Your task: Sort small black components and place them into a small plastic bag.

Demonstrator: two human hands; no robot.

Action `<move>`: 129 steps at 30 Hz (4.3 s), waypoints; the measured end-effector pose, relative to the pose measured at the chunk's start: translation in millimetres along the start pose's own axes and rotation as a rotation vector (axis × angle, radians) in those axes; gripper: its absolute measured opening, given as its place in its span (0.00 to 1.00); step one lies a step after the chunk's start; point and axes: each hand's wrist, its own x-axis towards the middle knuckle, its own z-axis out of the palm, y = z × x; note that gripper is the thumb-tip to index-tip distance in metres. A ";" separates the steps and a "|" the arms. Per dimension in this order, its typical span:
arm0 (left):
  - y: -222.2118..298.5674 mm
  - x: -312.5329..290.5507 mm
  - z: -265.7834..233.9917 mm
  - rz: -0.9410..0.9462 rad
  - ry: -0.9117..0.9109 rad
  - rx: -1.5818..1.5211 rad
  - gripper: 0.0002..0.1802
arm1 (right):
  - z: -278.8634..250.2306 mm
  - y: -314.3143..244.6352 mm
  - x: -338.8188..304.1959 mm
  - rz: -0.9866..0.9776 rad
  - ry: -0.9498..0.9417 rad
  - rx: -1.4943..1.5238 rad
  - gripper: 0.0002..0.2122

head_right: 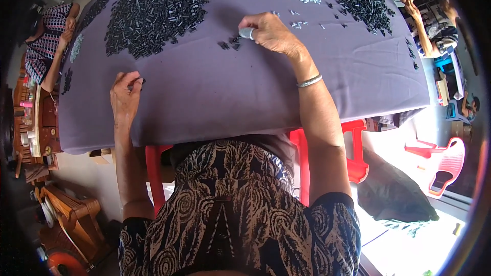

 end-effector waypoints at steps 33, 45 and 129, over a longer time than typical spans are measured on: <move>119.4 41.4 119.9 0.090 -0.284 -1.332 0.11 | 14.6 -8.9 0.1 -0.186 0.017 0.521 0.04; 110.4 42.6 122.9 -0.151 -0.421 -1.577 0.10 | 20.5 -17.8 -2.5 -0.153 -0.064 0.549 0.04; 105.5 46.8 123.0 0.113 -0.233 -0.918 0.09 | -21.0 33.4 -0.8 0.153 0.145 -0.066 0.11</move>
